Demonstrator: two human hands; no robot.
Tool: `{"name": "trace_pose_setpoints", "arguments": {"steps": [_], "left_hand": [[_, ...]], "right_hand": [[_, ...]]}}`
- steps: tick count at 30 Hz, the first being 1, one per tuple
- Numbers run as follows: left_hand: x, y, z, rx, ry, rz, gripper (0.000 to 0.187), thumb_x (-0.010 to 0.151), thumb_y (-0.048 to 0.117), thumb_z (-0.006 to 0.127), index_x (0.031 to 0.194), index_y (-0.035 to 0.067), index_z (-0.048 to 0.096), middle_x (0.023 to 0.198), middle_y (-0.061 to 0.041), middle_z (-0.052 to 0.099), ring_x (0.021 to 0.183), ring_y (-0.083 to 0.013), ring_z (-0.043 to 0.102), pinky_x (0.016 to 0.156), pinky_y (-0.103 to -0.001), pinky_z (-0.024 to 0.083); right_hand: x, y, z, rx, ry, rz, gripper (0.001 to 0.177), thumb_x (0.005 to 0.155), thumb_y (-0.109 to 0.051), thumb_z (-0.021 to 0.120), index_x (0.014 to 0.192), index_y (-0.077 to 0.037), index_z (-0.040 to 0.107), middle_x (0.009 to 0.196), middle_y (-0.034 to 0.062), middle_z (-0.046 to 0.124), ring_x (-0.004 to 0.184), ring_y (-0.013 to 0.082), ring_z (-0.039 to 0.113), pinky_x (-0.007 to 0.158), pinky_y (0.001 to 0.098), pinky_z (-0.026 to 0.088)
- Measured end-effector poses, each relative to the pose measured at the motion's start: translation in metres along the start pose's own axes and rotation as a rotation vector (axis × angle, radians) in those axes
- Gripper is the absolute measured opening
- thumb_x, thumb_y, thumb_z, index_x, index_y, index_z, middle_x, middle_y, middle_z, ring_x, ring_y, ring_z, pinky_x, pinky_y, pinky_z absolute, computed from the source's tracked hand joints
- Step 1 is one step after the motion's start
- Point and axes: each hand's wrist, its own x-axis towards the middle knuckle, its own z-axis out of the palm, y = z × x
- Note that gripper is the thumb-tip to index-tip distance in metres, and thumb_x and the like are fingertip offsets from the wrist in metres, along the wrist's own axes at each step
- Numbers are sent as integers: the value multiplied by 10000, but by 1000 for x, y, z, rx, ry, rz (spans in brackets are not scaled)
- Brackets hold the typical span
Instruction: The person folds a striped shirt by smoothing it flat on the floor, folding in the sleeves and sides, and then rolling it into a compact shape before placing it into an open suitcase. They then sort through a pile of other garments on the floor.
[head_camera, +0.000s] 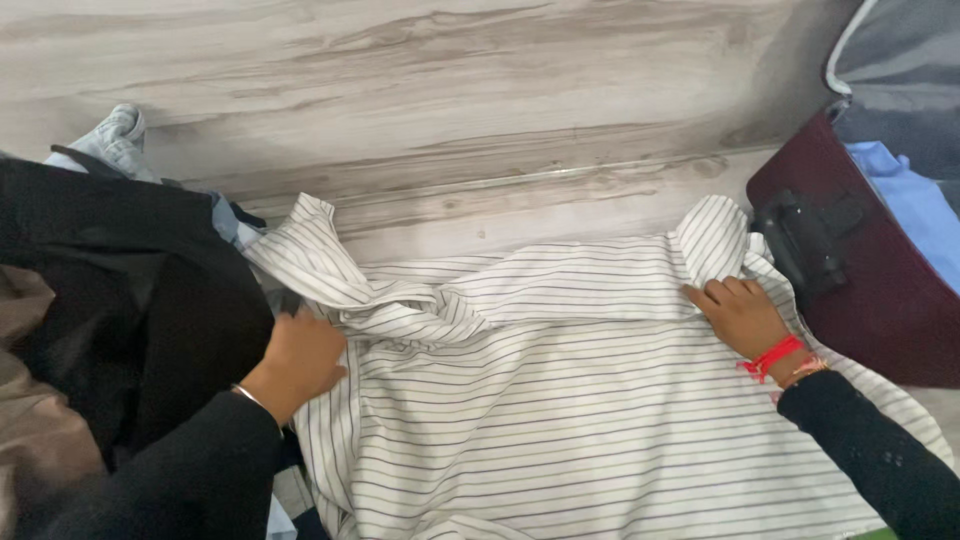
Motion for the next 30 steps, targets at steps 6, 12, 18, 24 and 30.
{"name": "trace_pose_setpoints", "arguments": {"steps": [6, 12, 18, 24, 30], "left_hand": [[70, 68, -41, -495, 530, 266, 204, 907, 272, 627, 959, 95, 714, 886, -103, 728, 913, -333, 692, 773, -485, 553], [172, 75, -25, -835, 66, 69, 775, 958, 638, 432, 1616, 295, 211, 1668, -120, 226, 1537, -392, 152, 1135, -749, 169], [158, 20, 47, -664, -43, -55, 903, 873, 819, 303, 1638, 387, 95, 1730, -1, -153, 1590, -303, -160, 1148, -795, -66], [176, -28, 105, -803, 39, -170, 920, 831, 826, 370, 1618, 430, 105, 1722, -45, -124, 1567, -361, -168, 1139, -777, 46], [182, -29, 124, -820, 205, -95, 937, 835, 848, 397, 1614, 396, 138, 1703, -96, -89, 1537, -418, -170, 1156, -737, 67]], "right_hand": [[39, 1, 1, -21, 241, 62, 471, 789, -59, 653, 1247, -167, 679, 1150, 26, 676, 1095, 229, 608, 917, 409, 460], [75, 16, 26, 150, 156, -70, 448, 788, -47, 627, 1213, -178, 682, 1141, 39, 677, 1179, 249, 611, 1069, 411, 462], [108, 38, 57, 61, 8, -2, 453, 786, -45, 626, 1199, -216, 701, 1041, 3, 671, 998, 230, 658, 895, 401, 494], [143, 66, 53, -41, 93, 253, 311, 834, -81, 632, 1104, -206, 723, 978, 12, 636, 998, 225, 648, 843, 399, 491], [75, 105, 43, -159, -68, 53, 280, 882, -118, 668, 1143, -204, 720, 986, 24, 651, 990, 238, 650, 805, 396, 489]]}}
